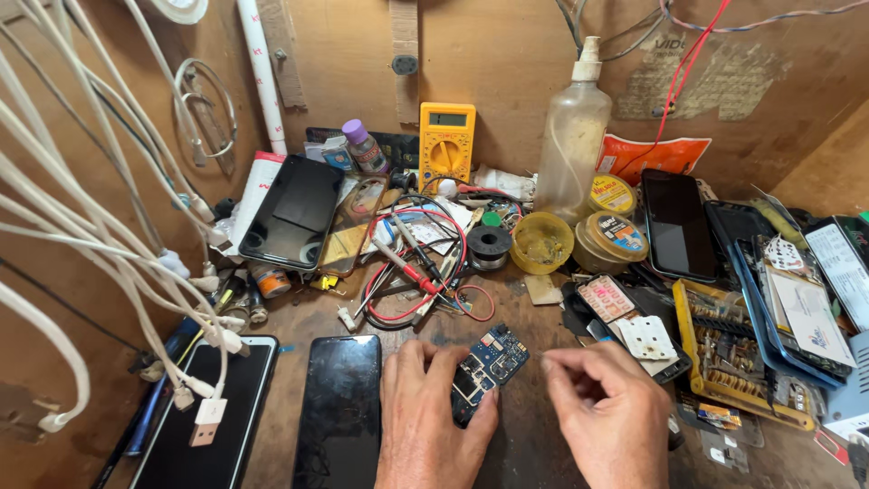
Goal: The person tests a circuit board with multimeter probes, cleans it with a brush and liquid from a bottle, and uses a soldering iron to apply heat to components on the board.
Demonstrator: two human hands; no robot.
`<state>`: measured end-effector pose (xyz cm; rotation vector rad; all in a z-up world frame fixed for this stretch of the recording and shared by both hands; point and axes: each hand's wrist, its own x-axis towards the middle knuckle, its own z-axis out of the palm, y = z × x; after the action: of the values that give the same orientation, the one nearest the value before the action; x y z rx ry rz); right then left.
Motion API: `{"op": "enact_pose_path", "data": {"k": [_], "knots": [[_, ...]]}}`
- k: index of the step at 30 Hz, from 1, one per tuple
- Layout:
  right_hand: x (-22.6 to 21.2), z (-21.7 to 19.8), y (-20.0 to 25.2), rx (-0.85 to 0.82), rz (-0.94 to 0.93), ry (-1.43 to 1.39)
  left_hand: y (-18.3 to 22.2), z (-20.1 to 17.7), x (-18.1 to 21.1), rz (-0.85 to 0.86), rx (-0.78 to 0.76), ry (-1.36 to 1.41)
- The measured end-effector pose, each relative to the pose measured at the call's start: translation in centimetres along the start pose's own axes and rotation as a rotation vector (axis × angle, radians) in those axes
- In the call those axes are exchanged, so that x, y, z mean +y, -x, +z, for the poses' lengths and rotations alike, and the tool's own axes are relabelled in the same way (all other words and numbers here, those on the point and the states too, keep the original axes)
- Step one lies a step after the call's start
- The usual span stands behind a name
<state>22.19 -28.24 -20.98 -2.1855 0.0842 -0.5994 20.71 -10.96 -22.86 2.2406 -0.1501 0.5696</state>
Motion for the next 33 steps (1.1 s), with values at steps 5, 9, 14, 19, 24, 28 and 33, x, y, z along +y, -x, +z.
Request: {"op": "enact_pose_path", "data": {"k": [5, 9, 14, 19, 24, 28, 33], "knots": [[0.8, 0.4, -0.4, 0.044, -0.034, 0.156, 0.0, -0.3, 0.7, 0.062, 0.049, 0.078], [0.7, 0.3, -0.4, 0.076, -0.053, 0.152, 0.0, -1.3, 1.8, 0.022, 0.077, 0.152], [1.0, 0.0, -0.3, 0.075, -0.015, 0.172, -2.9, -2.7, 1.3, -0.040, 0.115, 0.103], [1.1, 0.0, -0.1, 0.136, -0.085, 0.117, -10.7, -2.0, -0.6, -0.134, 0.141, -0.225], [1.4, 0.1, -0.3, 0.138, -0.089, 0.111, -13.4, 0.0, -1.4, -0.321, 0.010, -0.370], [1.7, 0.1, -0.5, 0.140, -0.054, 0.080, -14.2, -0.1, -2.4, -0.429, 0.088, -0.208], [1.4, 0.2, -0.3, 0.117, -0.011, 0.057, -15.1, -2.7, -2.9, -0.746, 0.065, 0.541]]}}
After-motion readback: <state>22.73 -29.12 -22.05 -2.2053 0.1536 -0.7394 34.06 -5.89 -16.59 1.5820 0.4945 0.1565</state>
